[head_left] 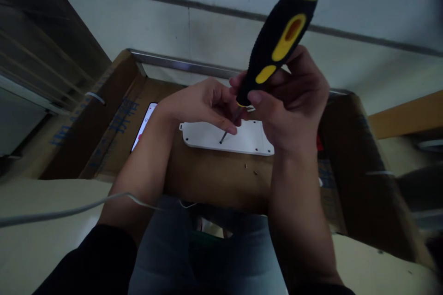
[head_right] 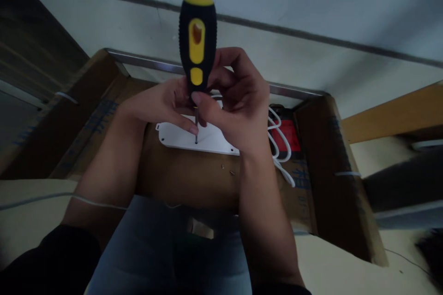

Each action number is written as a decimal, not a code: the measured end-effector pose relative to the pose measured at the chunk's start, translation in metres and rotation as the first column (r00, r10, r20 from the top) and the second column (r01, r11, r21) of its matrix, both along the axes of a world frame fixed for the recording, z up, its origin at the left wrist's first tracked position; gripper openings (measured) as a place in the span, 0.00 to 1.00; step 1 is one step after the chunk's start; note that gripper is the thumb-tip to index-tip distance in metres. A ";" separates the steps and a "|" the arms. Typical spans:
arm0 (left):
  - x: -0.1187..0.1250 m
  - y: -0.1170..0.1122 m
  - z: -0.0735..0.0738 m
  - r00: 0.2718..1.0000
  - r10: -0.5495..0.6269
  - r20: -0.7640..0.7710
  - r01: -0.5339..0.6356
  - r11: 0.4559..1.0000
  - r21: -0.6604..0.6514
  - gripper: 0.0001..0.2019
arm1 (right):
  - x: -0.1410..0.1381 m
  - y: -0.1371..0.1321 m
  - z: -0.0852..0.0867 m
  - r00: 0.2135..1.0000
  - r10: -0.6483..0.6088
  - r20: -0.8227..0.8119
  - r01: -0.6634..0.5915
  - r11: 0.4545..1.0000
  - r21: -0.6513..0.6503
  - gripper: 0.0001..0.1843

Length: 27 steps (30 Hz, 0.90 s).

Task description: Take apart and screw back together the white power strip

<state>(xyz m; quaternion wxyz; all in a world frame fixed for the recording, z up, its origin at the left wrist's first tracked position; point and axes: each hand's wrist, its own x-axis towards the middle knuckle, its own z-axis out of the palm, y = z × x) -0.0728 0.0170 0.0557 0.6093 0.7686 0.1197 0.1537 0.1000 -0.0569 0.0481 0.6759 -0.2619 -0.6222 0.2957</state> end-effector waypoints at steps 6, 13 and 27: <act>-0.002 -0.004 0.007 0.996 0.011 -0.094 -0.009 1.000 0.022 0.08 | -0.003 -0.001 0.004 0.996 -0.044 0.079 0.045 0.999 -0.011 0.26; 0.004 -0.003 -0.002 0.991 0.127 -0.028 -0.127 0.992 0.023 0.12 | -0.003 -0.008 0.007 0.991 -0.038 0.128 0.039 0.999 -0.009 0.17; -0.003 0.003 -0.003 0.994 -0.082 -0.076 0.083 0.997 0.011 0.10 | 0.008 0.001 -0.001 0.988 0.069 0.141 -0.069 0.998 -0.002 0.30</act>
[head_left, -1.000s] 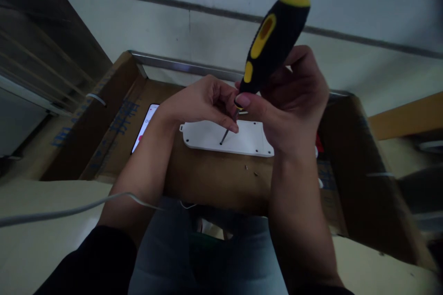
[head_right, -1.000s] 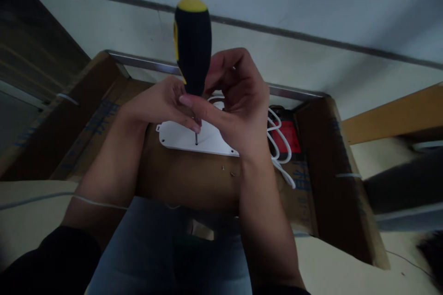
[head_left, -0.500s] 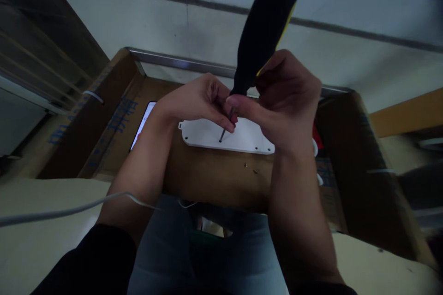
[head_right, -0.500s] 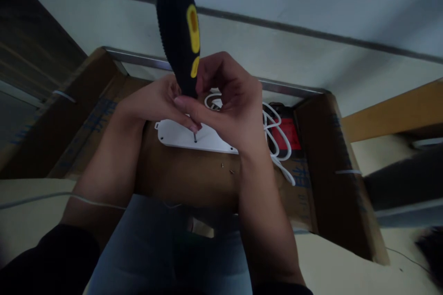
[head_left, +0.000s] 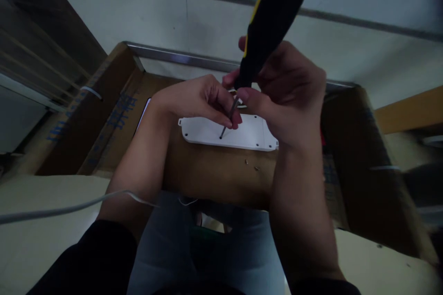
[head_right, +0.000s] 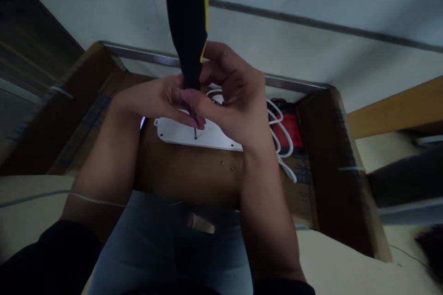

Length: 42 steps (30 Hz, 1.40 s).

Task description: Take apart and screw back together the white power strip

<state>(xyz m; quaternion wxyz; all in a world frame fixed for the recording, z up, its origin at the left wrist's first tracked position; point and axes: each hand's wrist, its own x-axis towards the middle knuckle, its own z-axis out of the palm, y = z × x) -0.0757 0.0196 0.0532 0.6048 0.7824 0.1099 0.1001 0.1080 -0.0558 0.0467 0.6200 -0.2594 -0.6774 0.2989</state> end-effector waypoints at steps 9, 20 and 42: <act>0.009 -0.008 0.004 0.975 0.220 -0.006 -0.219 0.971 0.093 0.15 | -0.002 -0.007 0.005 0.975 -0.151 0.165 0.159 0.987 -0.035 0.16; 0.005 0.000 -0.004 0.995 0.080 -0.055 -0.076 0.995 0.067 0.10 | 0.000 -0.006 0.007 0.998 -0.001 0.056 0.005 0.998 -0.068 0.26; 0.001 0.015 -0.015 0.995 0.023 -0.095 -0.030 0.997 -0.071 0.14 | -0.013 -0.015 0.010 0.938 -0.343 0.053 0.342 0.939 0.015 0.05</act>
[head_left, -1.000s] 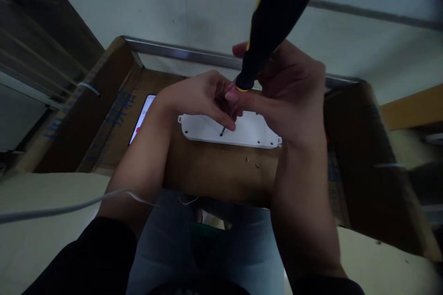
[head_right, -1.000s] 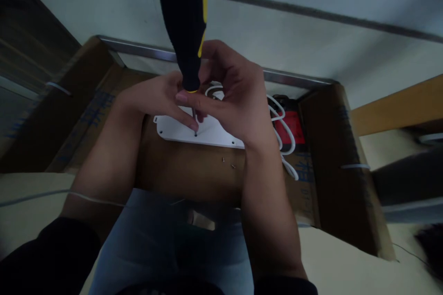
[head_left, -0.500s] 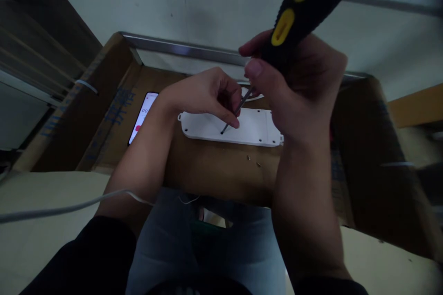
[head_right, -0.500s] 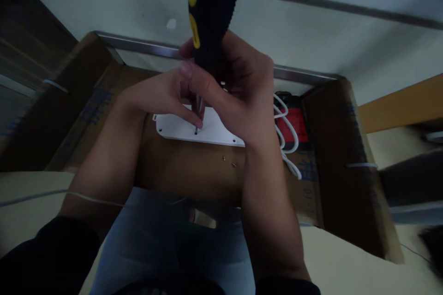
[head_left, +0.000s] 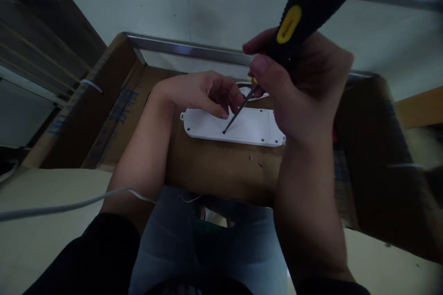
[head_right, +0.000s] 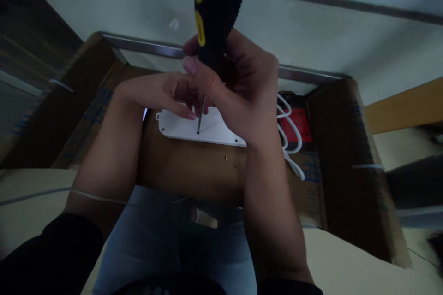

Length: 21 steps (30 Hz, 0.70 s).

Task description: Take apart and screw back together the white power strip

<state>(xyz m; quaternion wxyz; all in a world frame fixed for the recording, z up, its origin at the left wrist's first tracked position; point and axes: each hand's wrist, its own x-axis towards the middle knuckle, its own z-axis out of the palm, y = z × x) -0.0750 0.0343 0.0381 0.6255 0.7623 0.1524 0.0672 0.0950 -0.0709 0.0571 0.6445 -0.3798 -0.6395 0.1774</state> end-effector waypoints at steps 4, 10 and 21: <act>0.002 0.001 -0.001 0.998 0.058 -0.040 -0.056 0.997 0.045 0.12 | 0.000 0.000 0.000 0.998 -0.049 0.029 0.049 0.999 -0.005 0.04; 0.007 -0.001 0.005 0.982 0.154 -0.110 -0.142 0.984 0.109 0.08 | 0.001 -0.003 0.002 1.000 -0.025 -0.008 0.025 1.000 0.005 0.05; 0.005 0.001 -0.006 0.967 0.240 -0.082 -0.221 0.956 0.193 0.09 | 0.004 0.015 -0.005 0.989 -0.062 -0.136 0.084 0.982 0.166 0.06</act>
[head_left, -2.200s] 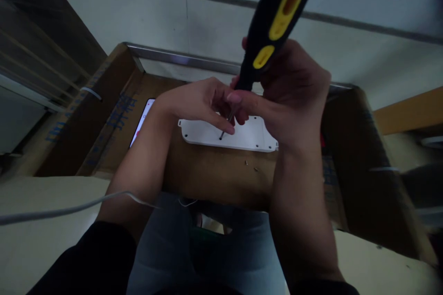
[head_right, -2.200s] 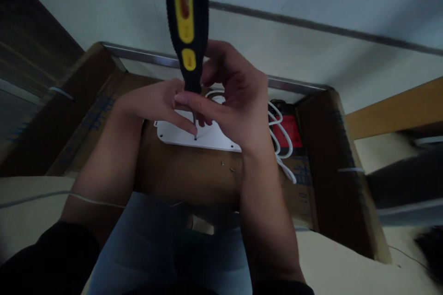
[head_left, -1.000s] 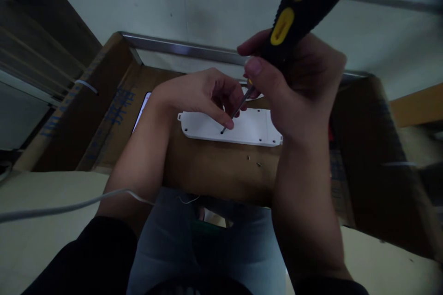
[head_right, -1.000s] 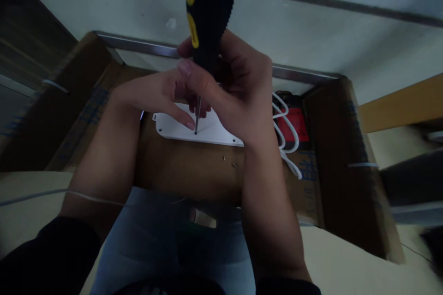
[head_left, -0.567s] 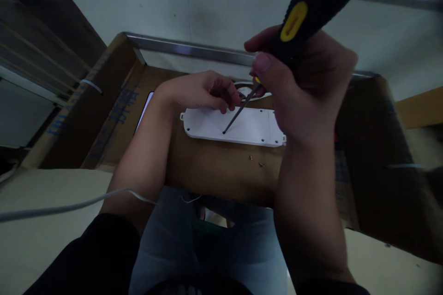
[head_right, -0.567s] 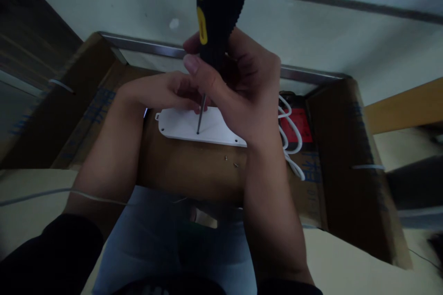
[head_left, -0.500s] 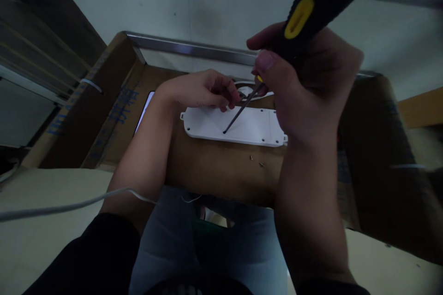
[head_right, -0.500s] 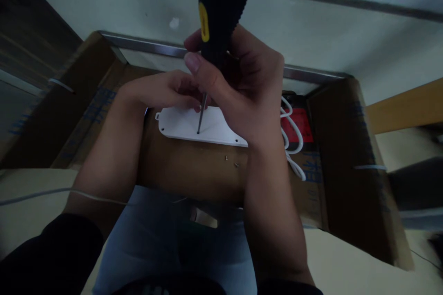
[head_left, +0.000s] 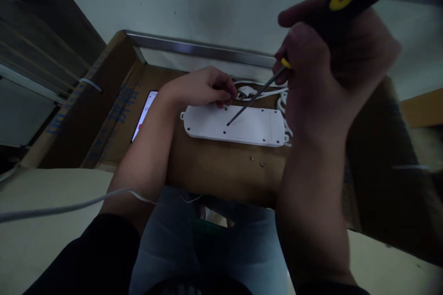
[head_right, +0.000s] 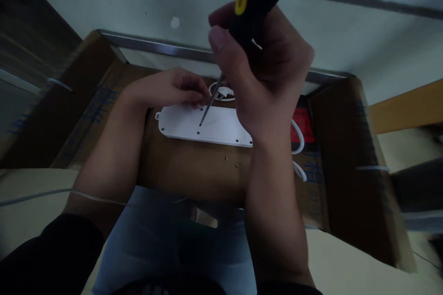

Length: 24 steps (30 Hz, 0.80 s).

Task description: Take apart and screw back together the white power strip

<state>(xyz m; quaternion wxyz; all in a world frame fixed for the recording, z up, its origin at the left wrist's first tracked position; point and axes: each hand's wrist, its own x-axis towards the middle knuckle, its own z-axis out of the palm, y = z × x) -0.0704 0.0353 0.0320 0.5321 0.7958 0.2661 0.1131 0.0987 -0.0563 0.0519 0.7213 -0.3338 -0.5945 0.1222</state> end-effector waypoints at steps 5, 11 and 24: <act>0.000 0.001 0.000 0.997 0.071 -0.031 -0.068 0.993 0.093 0.09 | 0.004 0.007 -0.001 0.998 -0.023 -0.054 0.025 0.999 0.046 0.08; 0.003 0.001 -0.001 0.979 0.164 -0.119 -0.139 0.971 0.195 0.10 | 0.001 0.003 -0.001 0.996 0.069 -0.061 -0.068 0.998 0.017 0.05; 0.007 -0.014 0.015 0.978 0.097 0.185 -0.076 0.990 -0.115 0.06 | 0.001 -0.009 0.000 0.996 0.058 0.062 -0.051 0.992 -0.111 0.08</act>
